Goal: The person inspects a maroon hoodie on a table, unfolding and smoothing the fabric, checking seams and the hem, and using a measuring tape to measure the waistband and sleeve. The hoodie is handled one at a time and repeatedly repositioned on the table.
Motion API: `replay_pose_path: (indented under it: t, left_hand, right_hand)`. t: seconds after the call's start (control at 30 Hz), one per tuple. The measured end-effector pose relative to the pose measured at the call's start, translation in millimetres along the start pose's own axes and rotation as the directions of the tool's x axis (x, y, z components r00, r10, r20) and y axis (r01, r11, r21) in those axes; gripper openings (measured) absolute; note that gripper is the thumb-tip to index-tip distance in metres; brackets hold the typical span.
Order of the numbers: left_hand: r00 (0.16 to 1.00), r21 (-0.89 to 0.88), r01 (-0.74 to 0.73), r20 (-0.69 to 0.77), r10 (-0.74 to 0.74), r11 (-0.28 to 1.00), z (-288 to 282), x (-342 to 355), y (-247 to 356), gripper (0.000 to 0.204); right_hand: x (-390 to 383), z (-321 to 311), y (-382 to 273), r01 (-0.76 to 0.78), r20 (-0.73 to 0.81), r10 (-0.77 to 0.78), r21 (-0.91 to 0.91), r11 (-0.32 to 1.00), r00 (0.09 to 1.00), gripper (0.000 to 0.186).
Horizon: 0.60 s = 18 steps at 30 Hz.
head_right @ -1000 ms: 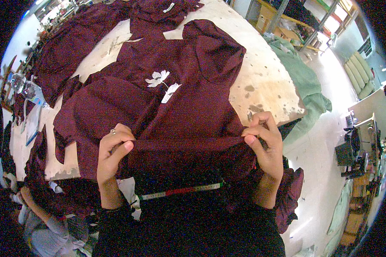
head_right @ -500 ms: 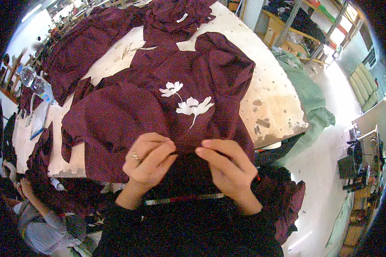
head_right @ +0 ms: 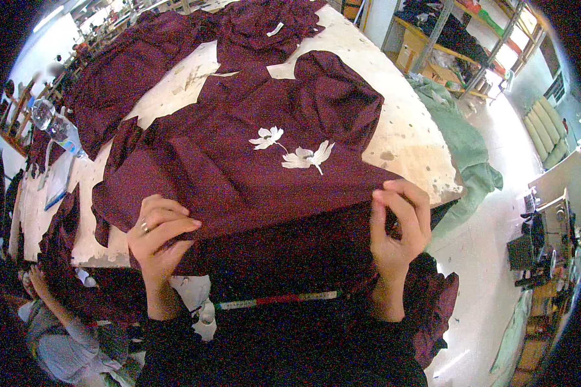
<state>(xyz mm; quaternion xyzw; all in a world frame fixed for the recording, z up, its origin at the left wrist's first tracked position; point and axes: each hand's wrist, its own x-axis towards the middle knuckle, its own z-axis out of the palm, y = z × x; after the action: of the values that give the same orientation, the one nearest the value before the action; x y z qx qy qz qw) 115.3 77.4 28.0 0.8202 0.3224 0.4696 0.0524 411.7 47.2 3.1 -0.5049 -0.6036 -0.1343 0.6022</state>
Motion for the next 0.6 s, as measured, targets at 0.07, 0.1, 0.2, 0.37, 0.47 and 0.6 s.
replay_pose_path:
  t: [0.07,0.1,0.2,0.37,0.47,0.6]
  left_hand:
    - [0.976,-0.084,0.155,0.167,-0.139,0.984,-6.3,2.7,-4.5,0.01]
    - [0.956,-0.142,0.234,0.215,-0.201,0.962,-5.3,-2.3,-12.3,0.008]
    - [0.929,-0.198,0.335,0.232,-0.288,0.921,5.2,-11.0,-20.3,0.008]
    - [0.962,0.013,0.25,0.113,-0.25,0.968,32.3,-8.2,-10.6,0.013]
    - [0.978,0.259,0.148,0.105,-0.18,0.955,44.0,-9.8,1.1,0.021]
    - [0.991,0.187,-0.008,-0.132,0.034,0.982,56.7,-8.3,5.3,0.02]
  right_hand:
    - [3.6,1.1,-0.5,-0.092,0.153,0.091,-0.003,0.996,0.984,0.006]
    - [3.5,0.6,4.1,-0.153,0.212,0.147,0.015,0.988,0.966,0.003]
    - [0.4,8.4,13.2,-0.242,0.279,0.225,0.03,0.97,0.934,0.007]
    - [-2.4,27.0,18.5,-0.214,0.199,0.274,-0.278,0.936,0.941,0.006]
    - [-2.7,41.4,-19.8,-0.094,0.196,0.134,-0.201,0.975,0.971,0.017]
    - [-18.4,63.8,-64.1,-0.307,0.579,0.004,0.427,0.851,0.815,0.022]
